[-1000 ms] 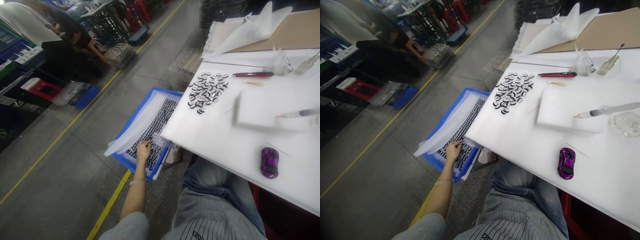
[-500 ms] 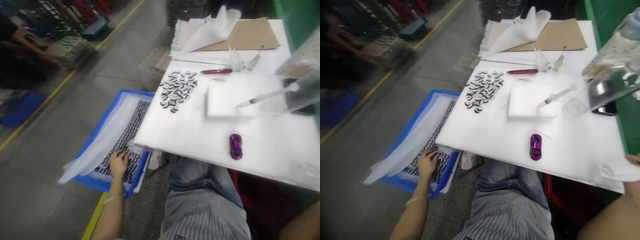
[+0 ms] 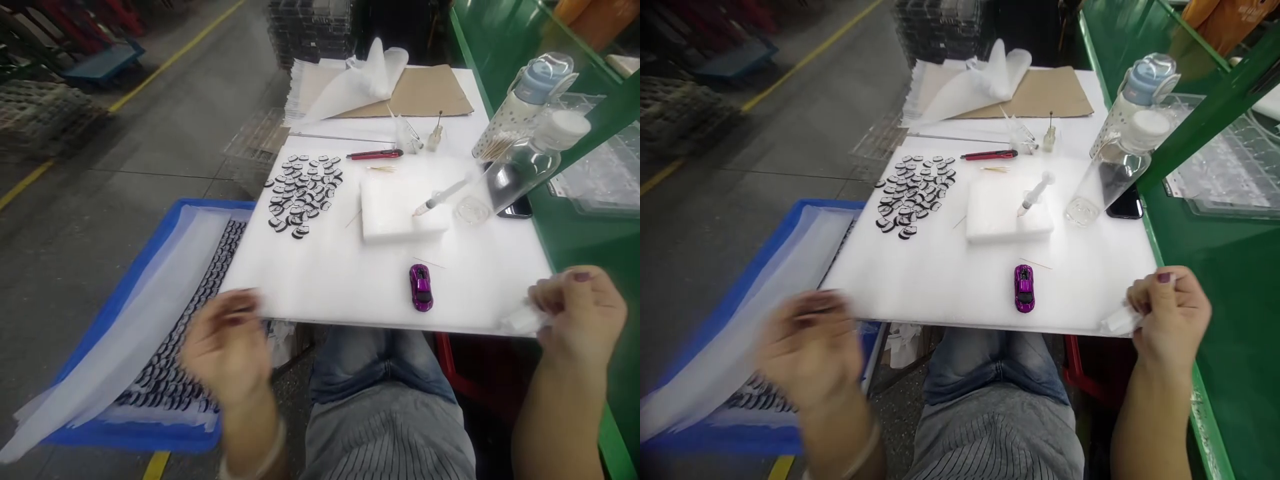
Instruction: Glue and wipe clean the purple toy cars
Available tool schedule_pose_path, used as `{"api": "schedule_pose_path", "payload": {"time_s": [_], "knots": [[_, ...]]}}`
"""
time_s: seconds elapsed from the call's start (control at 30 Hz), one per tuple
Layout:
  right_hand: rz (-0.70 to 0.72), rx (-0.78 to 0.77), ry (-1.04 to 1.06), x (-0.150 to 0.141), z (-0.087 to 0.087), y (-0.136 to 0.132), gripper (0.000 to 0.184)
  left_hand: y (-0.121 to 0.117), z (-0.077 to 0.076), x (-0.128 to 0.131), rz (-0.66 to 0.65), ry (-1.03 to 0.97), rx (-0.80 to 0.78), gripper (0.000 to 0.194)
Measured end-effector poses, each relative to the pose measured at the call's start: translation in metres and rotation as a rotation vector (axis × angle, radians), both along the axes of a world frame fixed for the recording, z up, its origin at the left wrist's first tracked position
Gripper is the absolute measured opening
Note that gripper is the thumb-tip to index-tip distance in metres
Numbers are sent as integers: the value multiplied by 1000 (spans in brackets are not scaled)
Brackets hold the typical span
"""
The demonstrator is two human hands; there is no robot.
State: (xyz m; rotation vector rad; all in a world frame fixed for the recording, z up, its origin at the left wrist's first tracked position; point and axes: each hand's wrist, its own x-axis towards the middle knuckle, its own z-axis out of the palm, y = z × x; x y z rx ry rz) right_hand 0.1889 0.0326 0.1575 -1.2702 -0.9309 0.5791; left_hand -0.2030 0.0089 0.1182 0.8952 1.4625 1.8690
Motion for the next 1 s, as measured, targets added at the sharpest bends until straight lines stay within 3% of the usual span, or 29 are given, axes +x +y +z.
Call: {"api": "schedule_pose_path", "payload": {"time_s": [0.07,0.13,0.17,0.23,0.37,0.47,0.67,0.83,1.0], "knots": [[31,-22,-11,-22,-7,-3,25,17,7,55,-203,-96,-5,33],[82,-37,-130,-42,-12,-10,18,26,9,98,-619,-411,-101,28],[124,-28,-207,-50,-14,-14,14,28,9,113,-765,-522,-130,31],[222,19,-338,-65,-13,-19,6,28,7,131,-921,-685,-190,32],[391,121,-480,-87,-4,-17,8,27,2,135,-906,-745,-249,35],[430,224,-514,-100,1,-9,18,26,2,131,-882,-719,-279,41],[372,355,-800,-121,6,-3,20,24,2,134,-855,-772,-274,30],[398,391,-1012,-112,14,-8,14,26,2,136,-837,-792,-229,29],[331,418,-1031,-109,16,-5,16,26,2,136,-798,-730,-251,35]]}}
